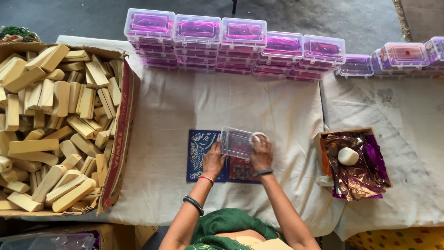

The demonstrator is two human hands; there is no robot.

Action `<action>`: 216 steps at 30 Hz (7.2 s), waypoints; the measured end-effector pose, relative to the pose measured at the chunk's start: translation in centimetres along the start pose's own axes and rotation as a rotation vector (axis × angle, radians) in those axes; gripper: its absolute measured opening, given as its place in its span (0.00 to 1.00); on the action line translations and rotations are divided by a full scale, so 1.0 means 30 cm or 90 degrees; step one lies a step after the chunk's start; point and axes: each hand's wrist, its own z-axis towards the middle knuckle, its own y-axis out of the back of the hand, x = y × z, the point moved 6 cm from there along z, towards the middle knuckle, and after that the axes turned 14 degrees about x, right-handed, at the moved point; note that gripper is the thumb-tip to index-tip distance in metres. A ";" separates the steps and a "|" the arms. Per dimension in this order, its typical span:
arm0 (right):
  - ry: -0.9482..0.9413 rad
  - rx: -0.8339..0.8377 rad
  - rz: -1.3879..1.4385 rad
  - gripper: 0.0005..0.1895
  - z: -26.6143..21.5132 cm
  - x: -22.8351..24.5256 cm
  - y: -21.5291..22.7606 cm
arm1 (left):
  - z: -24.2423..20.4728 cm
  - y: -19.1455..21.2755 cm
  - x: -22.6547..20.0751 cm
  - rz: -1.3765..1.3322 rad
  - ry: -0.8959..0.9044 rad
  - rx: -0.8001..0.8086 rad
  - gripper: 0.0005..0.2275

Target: The person wipes the interior and exterior of a small transparent plastic container with a white cloth. Then, the person picks up two small wooden blocks from a nearby box and wipes them with the same cloth before placing them on the table.

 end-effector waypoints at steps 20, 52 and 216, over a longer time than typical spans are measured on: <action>0.073 0.322 0.011 0.62 0.042 -0.047 0.030 | 0.019 -0.096 0.134 -0.185 -0.098 -0.004 0.36; -0.212 0.040 0.172 0.31 0.014 -0.354 0.109 | -0.024 -0.051 0.063 -0.113 -0.123 -0.003 0.31; -0.171 0.183 0.124 0.25 0.056 0.127 -0.041 | 0.021 -0.239 0.145 -1.008 -0.114 -0.020 0.27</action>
